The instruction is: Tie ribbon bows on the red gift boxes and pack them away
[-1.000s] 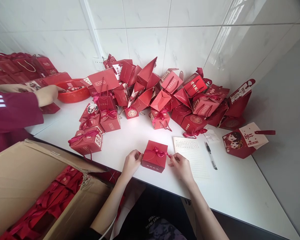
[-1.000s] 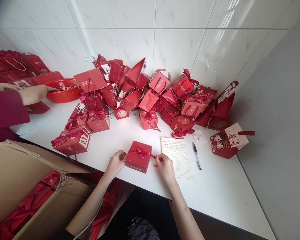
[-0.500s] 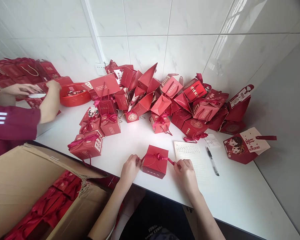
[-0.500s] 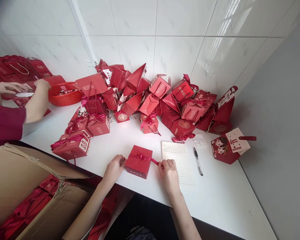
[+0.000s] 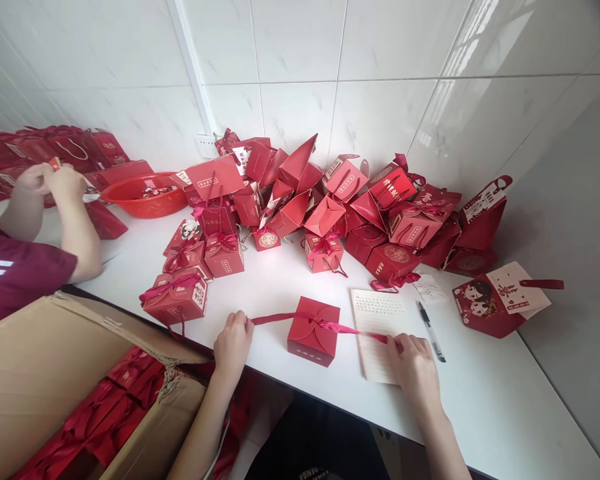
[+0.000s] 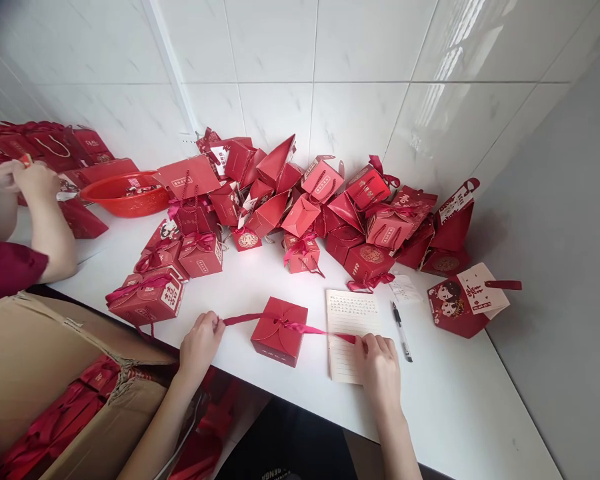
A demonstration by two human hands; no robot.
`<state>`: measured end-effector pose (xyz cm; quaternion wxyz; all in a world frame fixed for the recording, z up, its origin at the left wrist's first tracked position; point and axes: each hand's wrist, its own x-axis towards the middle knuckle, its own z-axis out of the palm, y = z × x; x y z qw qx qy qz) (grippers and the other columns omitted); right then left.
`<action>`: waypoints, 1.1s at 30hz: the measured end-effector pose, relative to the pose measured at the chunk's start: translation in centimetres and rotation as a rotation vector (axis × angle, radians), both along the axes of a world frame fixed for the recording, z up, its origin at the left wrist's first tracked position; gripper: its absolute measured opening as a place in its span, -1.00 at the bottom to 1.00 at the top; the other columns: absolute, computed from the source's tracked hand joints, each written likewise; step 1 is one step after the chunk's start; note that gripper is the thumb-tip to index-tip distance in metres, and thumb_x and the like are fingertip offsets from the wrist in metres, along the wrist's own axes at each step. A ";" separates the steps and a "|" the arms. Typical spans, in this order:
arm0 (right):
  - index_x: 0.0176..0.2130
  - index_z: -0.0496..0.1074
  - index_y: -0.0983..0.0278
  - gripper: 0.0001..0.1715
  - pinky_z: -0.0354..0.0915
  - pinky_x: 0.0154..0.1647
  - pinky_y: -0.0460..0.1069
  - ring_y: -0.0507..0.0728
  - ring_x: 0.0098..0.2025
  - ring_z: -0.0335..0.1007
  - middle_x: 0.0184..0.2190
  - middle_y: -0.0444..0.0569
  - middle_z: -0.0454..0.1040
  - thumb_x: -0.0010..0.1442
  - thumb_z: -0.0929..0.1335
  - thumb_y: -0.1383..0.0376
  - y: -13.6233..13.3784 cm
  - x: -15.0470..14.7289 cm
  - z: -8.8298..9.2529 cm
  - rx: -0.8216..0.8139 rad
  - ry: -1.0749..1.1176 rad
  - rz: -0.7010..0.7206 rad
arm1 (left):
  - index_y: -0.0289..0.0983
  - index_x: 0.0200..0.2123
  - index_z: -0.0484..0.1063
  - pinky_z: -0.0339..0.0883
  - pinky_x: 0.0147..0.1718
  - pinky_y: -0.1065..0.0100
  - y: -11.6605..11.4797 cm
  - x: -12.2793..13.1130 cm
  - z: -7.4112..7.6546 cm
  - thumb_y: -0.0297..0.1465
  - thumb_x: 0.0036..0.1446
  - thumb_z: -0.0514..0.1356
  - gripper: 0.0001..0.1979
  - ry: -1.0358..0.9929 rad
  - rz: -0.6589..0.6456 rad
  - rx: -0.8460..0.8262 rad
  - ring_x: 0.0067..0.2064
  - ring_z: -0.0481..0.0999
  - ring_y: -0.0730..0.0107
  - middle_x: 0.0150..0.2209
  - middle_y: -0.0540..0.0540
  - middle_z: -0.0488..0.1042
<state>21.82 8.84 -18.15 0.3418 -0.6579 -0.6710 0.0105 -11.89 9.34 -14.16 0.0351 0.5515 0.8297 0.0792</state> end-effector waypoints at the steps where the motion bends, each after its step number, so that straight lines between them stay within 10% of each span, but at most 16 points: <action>1: -0.52 0.28 0.22 -0.45 0.21 -0.37 0.06 0.20 -0.41 0.22 -0.58 0.03 0.39 0.23 0.10 -0.08 -0.1 0.4 0.0 -0.014 0.012 -0.028 | -0.28 -0.34 0.35 -0.02 -0.54 0.37 0.0 -0.2 0.0 -0.38 0.22 0.00 -0.83 0.013 0.023 0.002 -0.48 0.40 0.41 -0.29 -0.07 0.42; 19: -0.54 0.31 0.21 -0.33 0.22 -0.37 0.08 0.24 -0.37 0.28 -0.52 0.10 0.46 0.08 0.09 -0.26 -0.5 2.9 2.2 -0.055 0.143 -0.195 | -0.25 -0.42 0.30 0.03 -0.51 0.38 0.2 -0.8 0.0 -0.35 0.18 0.04 -0.84 -0.083 0.077 0.206 -0.49 0.36 0.42 -0.36 -0.03 0.43; 33: -0.57 0.32 0.23 -0.36 0.16 -0.43 0.06 0.23 -0.38 0.27 -0.55 0.10 0.42 0.13 0.10 -0.19 0.9 5.1 5.9 0.176 0.019 -0.299 | -0.22 -0.49 0.24 0.08 -0.47 0.38 -0.3 -1.1 4.2 -0.35 0.12 0.05 -0.85 -0.128 0.108 0.451 -0.41 0.37 0.36 -0.42 -0.04 0.40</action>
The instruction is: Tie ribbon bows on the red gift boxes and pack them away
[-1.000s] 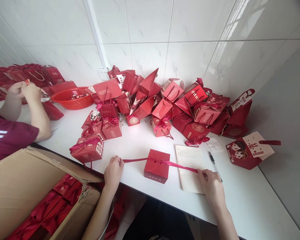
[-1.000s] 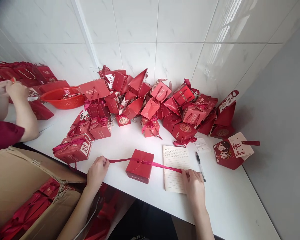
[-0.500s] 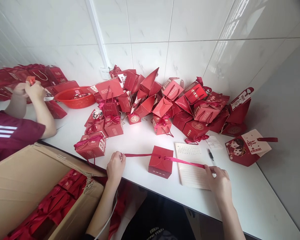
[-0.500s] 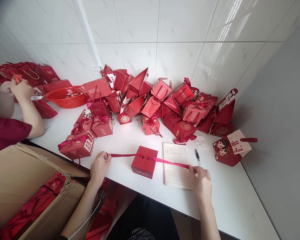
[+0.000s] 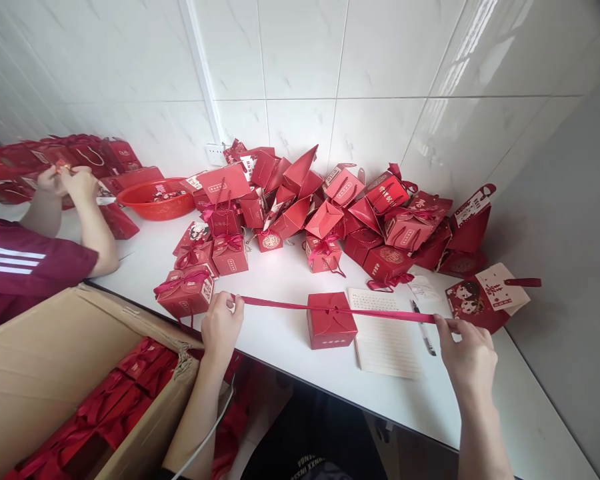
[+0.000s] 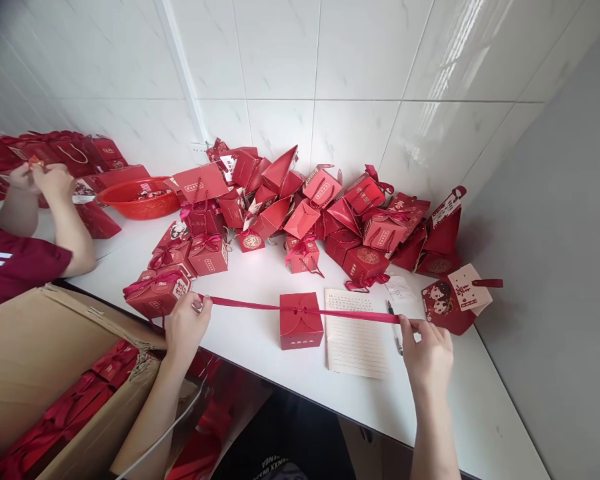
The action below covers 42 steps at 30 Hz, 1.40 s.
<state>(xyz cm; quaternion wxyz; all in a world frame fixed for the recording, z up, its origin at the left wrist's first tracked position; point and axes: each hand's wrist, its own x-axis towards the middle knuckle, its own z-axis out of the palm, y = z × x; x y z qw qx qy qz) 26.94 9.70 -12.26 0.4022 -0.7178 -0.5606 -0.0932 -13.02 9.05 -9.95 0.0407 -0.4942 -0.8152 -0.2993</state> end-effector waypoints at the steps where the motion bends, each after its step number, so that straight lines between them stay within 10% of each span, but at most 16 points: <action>1: -0.57 0.31 0.23 -0.37 0.16 -0.43 0.06 0.23 -0.39 0.27 -0.55 0.10 0.42 0.14 0.10 -0.17 0.0 0.0 0.1 0.012 -0.007 0.000 | -0.22 -0.49 0.24 0.08 -0.47 0.38 -0.1 0.0 0.3 -0.35 0.11 0.06 -0.85 -0.005 0.004 0.008 -0.41 0.37 0.35 -0.42 -0.04 0.40; 22: -0.56 0.33 0.24 -0.35 0.14 -0.40 0.07 0.23 -0.40 0.24 -0.57 0.08 0.40 0.15 0.09 -0.17 1.2 -0.8 2.4 0.114 -0.030 -0.022 | -0.21 -0.54 0.11 0.10 -0.46 0.41 -1.0 -0.7 2.9 -0.34 0.08 0.05 -0.81 0.000 0.067 0.183 -0.43 0.33 0.41 -0.47 0.01 0.29; 32: -0.54 0.33 0.25 -0.41 0.14 -0.42 0.04 0.17 -0.43 0.20 -0.55 0.07 0.40 0.20 0.13 -0.10 4.8 -2.5 8.3 0.296 -0.078 0.086 | -0.22 -0.50 0.18 0.24 -0.40 0.43 -0.9 -1.2 9.8 -0.25 0.10 0.08 -0.78 -0.077 0.052 0.537 -0.46 0.37 0.45 -0.47 0.04 0.29; 42: -0.44 0.39 0.24 -0.59 0.16 -0.31 0.02 0.13 -0.38 0.23 -0.50 -0.05 0.43 0.26 0.21 0.05 7.8 -12.0 17.6 0.412 -0.272 0.704 | -0.24 -0.43 0.34 0.27 -0.37 0.48 3.2 3.8 16.3 -0.30 0.11 0.14 -0.86 -0.141 -0.667 0.478 -0.39 0.39 0.49 -0.43 0.04 0.39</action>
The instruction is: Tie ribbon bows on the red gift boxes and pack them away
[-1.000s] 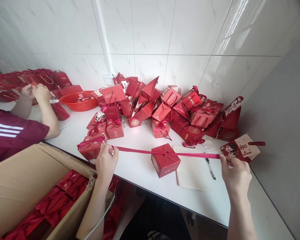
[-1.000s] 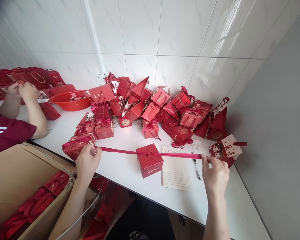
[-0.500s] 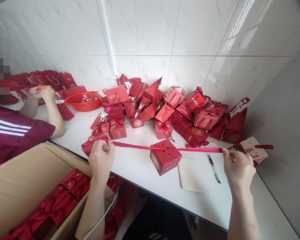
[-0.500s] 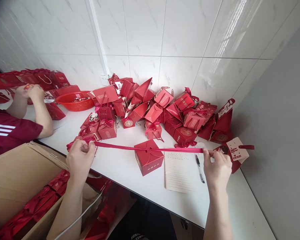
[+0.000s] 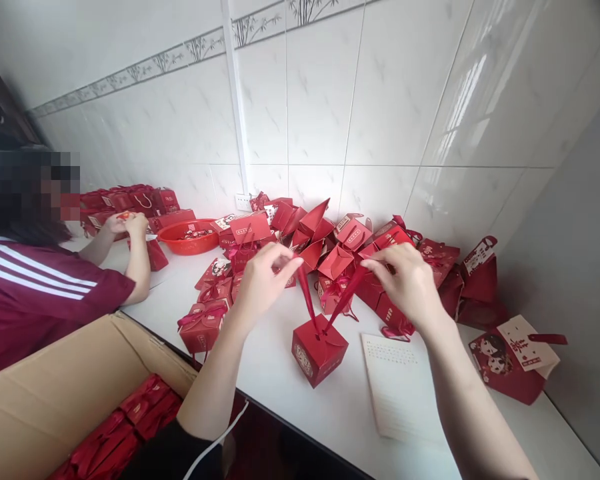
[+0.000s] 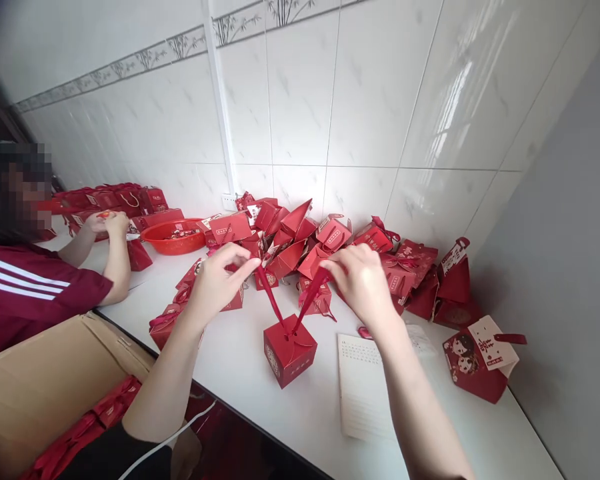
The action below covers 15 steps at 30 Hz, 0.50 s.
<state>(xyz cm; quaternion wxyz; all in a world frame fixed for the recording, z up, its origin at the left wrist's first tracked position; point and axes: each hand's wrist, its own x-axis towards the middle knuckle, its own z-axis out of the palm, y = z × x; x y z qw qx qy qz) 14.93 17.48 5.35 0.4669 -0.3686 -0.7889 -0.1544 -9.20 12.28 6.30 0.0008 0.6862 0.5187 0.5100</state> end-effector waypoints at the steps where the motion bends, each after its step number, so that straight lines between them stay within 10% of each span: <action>1: -0.43 0.40 0.24 -0.61 0.16 -0.31 0.02 0.13 -0.38 0.22 -0.50 -0.05 0.42 0.26 0.21 0.07 0.0 -0.8 0.7 -0.005 -0.020 0.044 | -0.24 -0.43 0.34 0.27 -0.36 0.47 0.3 0.6 0.4 -0.31 0.12 0.14 -0.86 0.011 -0.049 -0.011 -0.39 0.39 0.49 -0.42 0.04 0.39; 9: -0.44 0.39 0.26 -0.69 0.16 -0.32 -0.01 0.10 -0.41 0.17 -0.49 -0.07 0.43 0.25 0.25 0.16 0.0 -4.0 3.8 0.018 -0.014 0.215 | -0.23 -0.41 0.36 0.29 -0.27 0.43 1.4 2.1 2.4 -0.30 0.14 0.13 -0.86 -0.007 -0.219 -0.033 -0.30 0.41 0.45 -0.37 0.03 0.37; 15: -0.44 0.40 0.26 -0.75 0.18 -0.29 -0.01 0.11 -0.37 0.23 -0.47 -0.08 0.45 0.21 0.31 0.18 -0.1 -4.5 4.3 -0.007 -0.012 0.205 | -0.25 -0.37 0.40 0.23 -0.64 0.49 1.7 2.0 2.7 -0.24 0.13 0.12 -0.81 -0.114 -0.283 -0.130 -0.59 0.32 0.63 -0.28 -0.01 0.38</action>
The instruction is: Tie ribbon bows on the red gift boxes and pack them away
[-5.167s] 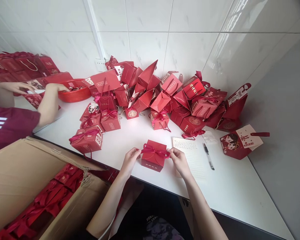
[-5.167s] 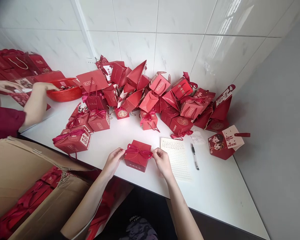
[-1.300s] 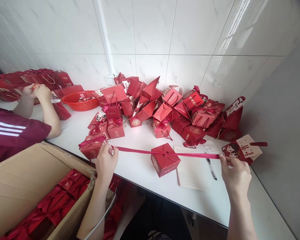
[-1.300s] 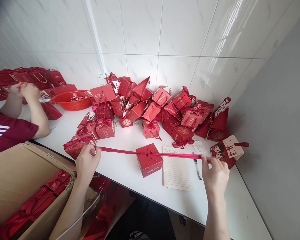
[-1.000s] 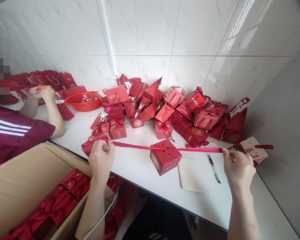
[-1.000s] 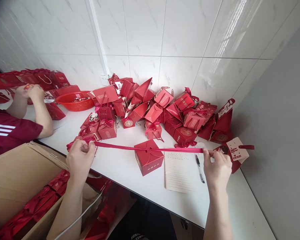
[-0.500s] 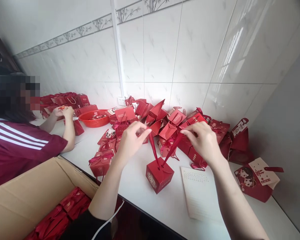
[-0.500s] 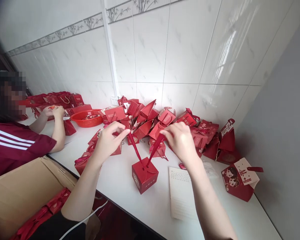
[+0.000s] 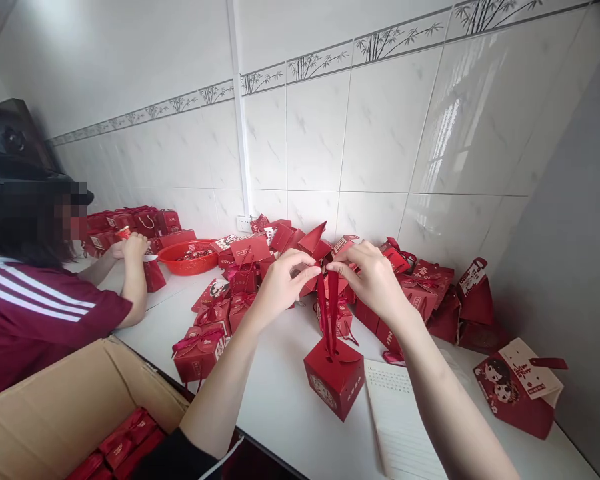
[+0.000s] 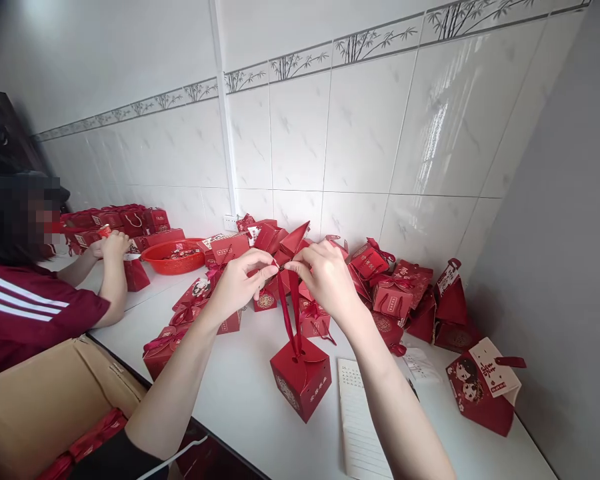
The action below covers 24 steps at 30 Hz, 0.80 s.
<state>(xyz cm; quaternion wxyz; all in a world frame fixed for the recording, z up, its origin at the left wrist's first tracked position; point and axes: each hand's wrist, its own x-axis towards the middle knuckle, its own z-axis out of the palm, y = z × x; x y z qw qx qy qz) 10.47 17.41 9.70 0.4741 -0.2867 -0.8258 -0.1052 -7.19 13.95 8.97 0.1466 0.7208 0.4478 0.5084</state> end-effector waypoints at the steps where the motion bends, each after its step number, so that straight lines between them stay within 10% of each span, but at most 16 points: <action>1: -0.44 0.40 0.26 -0.75 0.19 -0.29 -0.01 0.12 -0.35 0.24 -0.46 -0.08 0.46 0.21 0.31 0.18 0.0 0.0 0.0 -0.009 0.000 -0.007 | -0.25 -0.36 0.40 0.20 -0.68 0.50 0.0 0.0 0.0 -0.24 0.13 0.13 -0.80 -0.024 -0.012 -0.025 -0.64 0.28 0.66 -0.31 0.00 0.38; 24: -0.52 0.33 0.24 -0.76 0.12 -0.32 0.01 0.13 -0.39 0.22 -0.56 -0.10 0.40 0.16 0.32 0.25 -0.3 1.0 -1.0 -0.064 0.026 -0.152 | -0.27 -0.43 0.35 0.25 -0.79 0.58 1.9 -1.9 -1.7 -0.27 0.04 0.18 -0.82 -0.280 0.124 -0.011 -0.66 0.30 0.62 -0.51 0.06 0.38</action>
